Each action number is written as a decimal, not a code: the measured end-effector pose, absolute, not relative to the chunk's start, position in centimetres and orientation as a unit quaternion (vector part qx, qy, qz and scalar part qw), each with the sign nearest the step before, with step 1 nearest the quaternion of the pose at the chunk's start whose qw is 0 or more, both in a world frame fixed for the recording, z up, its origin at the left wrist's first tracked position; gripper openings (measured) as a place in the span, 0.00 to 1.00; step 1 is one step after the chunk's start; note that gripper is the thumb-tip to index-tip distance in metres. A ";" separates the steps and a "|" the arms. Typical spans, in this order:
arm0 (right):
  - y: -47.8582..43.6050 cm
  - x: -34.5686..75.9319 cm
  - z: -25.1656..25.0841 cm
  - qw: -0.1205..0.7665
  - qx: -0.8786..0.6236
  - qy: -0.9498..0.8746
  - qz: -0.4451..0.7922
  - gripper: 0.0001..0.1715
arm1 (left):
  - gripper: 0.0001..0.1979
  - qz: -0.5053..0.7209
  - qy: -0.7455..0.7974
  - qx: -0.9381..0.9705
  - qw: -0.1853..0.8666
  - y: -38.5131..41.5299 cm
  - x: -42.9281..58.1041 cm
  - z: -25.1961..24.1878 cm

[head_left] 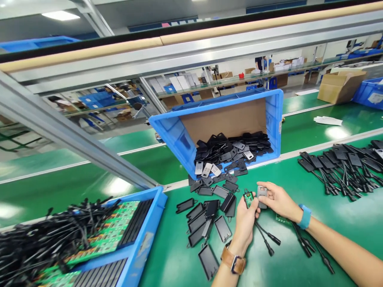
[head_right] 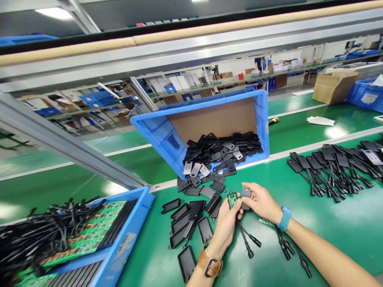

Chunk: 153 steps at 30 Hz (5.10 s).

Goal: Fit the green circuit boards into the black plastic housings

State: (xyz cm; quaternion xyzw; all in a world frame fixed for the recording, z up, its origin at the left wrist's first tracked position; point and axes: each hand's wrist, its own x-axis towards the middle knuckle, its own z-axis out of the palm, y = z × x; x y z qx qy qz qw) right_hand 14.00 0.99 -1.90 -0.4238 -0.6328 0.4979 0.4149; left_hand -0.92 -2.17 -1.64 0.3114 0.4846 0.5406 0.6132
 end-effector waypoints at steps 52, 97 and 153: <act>0.6 13.6 -1.4 0.399 -0.311 -0.530 0.681 0.27 | 0.27 0.524 0.364 0.402 0.657 -3.1 -0.1 -1.9; -0.6 12.6 -1.0 0.353 -0.283 -0.381 0.806 0.25 | 0.20 0.540 0.528 0.514 0.407 -3.1 -1.2 -1.2; 1.6 17.4 0.5 0.272 -0.470 -0.571 0.616 0.25 | 0.21 0.541 0.575 0.466 0.400 -1.1 -4.6 0.2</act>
